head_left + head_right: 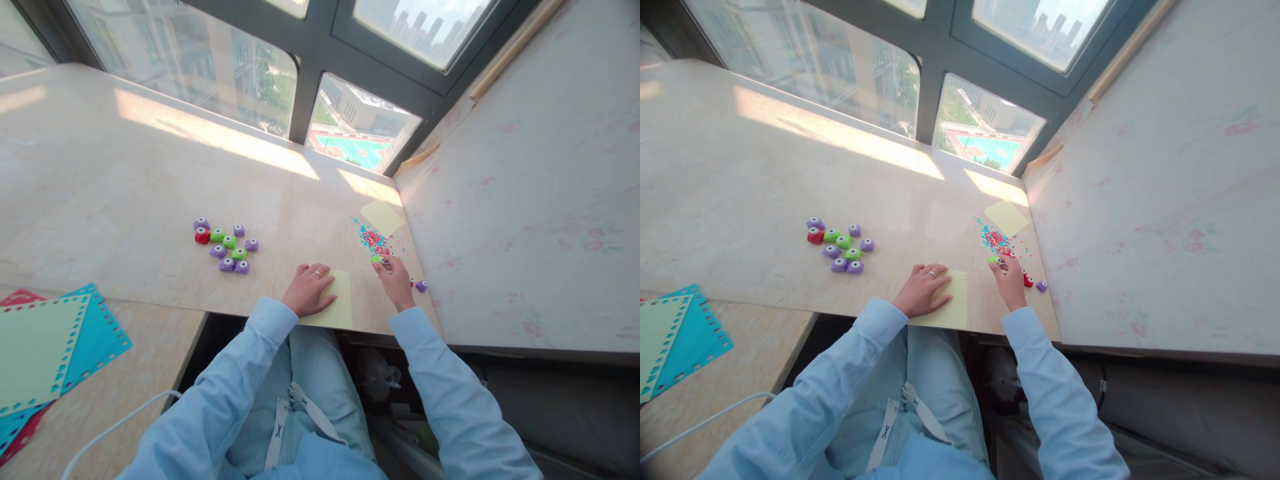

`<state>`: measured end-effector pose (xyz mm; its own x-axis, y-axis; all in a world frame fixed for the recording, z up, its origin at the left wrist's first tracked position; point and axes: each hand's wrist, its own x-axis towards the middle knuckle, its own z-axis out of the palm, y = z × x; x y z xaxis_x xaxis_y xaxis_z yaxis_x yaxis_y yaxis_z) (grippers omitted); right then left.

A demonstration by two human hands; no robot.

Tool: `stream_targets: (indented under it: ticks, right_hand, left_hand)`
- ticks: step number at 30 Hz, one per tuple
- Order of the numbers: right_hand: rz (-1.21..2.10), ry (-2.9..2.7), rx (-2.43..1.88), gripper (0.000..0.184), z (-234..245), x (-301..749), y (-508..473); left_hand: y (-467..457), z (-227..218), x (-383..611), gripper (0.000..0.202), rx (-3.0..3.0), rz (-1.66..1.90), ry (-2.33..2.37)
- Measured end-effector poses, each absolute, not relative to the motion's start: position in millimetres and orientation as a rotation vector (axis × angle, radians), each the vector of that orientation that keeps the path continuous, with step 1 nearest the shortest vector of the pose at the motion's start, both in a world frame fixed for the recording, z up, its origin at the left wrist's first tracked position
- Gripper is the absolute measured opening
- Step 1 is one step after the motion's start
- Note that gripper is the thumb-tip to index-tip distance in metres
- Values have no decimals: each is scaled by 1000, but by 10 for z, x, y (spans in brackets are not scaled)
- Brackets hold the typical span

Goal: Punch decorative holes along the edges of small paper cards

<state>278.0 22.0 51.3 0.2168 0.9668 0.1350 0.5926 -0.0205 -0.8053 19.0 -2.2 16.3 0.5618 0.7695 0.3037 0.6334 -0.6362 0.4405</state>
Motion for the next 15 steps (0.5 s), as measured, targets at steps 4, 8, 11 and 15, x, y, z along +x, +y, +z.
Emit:
stream_targets:
  ticks: [4,8,11,15]
  right_hand:
    - [1038,-1208,-1549,42,544,2723,72]
    - [1243,-1026,-1483,38,466,2667,29]
    - [1193,-1024,-1485,40,408,2649,143]
    - [894,-960,-1361,44,437,2587,321]
  left_hand:
    - [-24,181,192,34,2508,692,1168]
    - [-26,193,189,34,2504,687,1160]
    - [-26,184,185,34,2502,682,1158]
    - [-28,163,184,35,2501,678,1158]
